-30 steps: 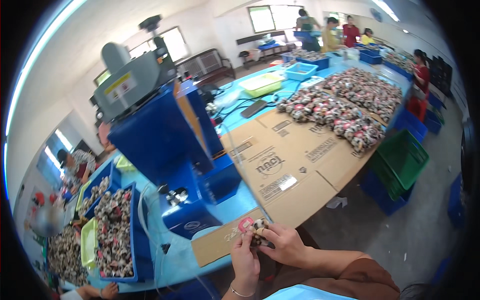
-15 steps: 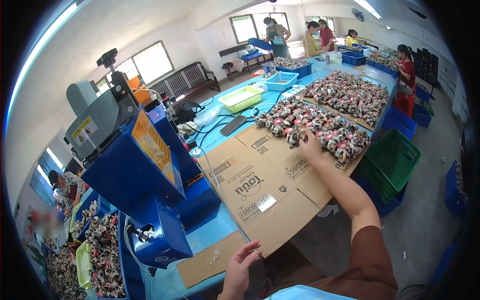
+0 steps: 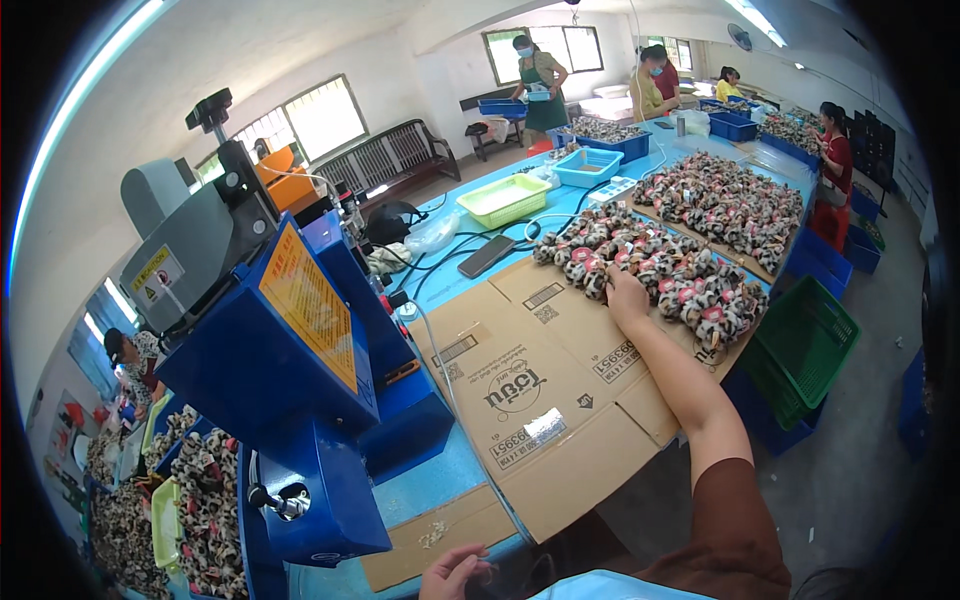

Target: The person takes plush toys from a container, attaches accessories to each toy by hand and with a press machine, and arranges the assembled plush toys on a cardboard sheet.

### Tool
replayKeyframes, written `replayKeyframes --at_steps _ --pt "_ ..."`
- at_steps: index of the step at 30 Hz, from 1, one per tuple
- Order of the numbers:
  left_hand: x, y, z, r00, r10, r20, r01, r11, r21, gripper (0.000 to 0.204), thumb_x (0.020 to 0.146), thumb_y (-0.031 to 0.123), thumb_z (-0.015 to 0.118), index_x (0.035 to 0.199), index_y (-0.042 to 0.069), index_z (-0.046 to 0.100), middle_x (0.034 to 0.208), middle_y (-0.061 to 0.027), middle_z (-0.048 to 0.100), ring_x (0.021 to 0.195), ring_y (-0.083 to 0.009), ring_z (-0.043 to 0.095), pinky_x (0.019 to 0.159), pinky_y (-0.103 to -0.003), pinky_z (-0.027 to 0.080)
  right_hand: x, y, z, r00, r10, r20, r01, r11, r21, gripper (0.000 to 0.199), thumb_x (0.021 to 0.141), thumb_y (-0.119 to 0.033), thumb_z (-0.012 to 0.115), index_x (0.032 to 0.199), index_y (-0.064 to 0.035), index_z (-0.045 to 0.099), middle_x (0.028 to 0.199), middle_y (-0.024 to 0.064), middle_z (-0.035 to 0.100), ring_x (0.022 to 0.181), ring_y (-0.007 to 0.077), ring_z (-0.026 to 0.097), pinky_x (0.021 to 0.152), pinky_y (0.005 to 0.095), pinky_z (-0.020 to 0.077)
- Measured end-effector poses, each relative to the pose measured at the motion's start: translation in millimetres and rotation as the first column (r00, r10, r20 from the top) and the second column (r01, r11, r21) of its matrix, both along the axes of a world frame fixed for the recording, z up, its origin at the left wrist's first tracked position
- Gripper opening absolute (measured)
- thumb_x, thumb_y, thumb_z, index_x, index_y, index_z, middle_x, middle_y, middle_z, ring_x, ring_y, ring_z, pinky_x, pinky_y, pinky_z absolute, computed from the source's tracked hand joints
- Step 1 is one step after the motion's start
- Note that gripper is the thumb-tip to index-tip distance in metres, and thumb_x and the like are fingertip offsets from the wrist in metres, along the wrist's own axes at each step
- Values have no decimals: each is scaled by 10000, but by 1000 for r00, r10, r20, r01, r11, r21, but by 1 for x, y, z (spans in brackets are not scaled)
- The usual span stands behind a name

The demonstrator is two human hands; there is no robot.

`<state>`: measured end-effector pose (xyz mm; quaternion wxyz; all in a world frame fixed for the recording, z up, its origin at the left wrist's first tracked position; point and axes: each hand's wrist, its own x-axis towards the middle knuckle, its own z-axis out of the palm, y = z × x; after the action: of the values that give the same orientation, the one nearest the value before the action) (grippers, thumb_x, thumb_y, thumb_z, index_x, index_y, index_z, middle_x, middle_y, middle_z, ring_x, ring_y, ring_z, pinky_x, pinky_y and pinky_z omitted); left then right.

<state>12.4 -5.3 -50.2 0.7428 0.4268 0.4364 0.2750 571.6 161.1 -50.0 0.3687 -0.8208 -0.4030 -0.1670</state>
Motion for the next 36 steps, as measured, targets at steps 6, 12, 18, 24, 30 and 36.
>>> replayKeyframes --at_steps 6,12,18,24,30,36 --pt "10 -4 37 996 44 -77 -46 999 -24 258 952 139 643 1178 15 653 1008 -64 700 931 -158 650 820 -292 535 4 0 5 942 -69 330 108 989 -102 194 912 -153 548 1083 -129 636 1040 85 650 1095 297 587 813 438 542" --pt "-49 -18 44 982 186 -35 -176 966 187 261 954 134 621 1173 -4 651 1080 -68 672 999 -139 615 899 -274 478 -30 31 -11 956 32 292 -24 999 -30 225 925 -90 469 1070 -9 621 1039 218 610 1000 339 596 866 439 488" --pt "-124 26 90 922 383 60 -359 786 504 221 922 121 656 1097 -12 672 988 -45 674 891 -120 617 834 -280 499 41 -61 -11 926 15 377 34 992 -123 334 942 -136 565 1249 -3 577 1341 195 547 1271 345 486 1049 400 410" --pt "-279 72 112 269 963 -37 -461 162 873 166 827 85 679 988 51 697 765 -31 678 673 -88 627 603 -249 500 -40 -127 16 896 352 271 -381 922 64 298 962 -86 556 1243 14 547 1170 160 582 1056 287 575 890 362 467" --pt "-332 172 112 85 835 -543 -30 547 837 391 812 458 696 938 91 743 977 -120 725 857 -265 698 790 -426 522 -158 -159 23 835 531 -142 -503 842 194 263 930 4 549 1192 -3 576 963 57 542 812 124 533 565 237 423" --pt "-335 206 111 -142 415 -899 -13 907 421 406 798 417 748 1012 71 733 1115 -137 704 1090 -299 640 971 -453 399 -282 -182 62 705 702 -99 -697 712 85 226 872 59 558 1085 -4 598 991 103 575 758 143 573 522 235 453"
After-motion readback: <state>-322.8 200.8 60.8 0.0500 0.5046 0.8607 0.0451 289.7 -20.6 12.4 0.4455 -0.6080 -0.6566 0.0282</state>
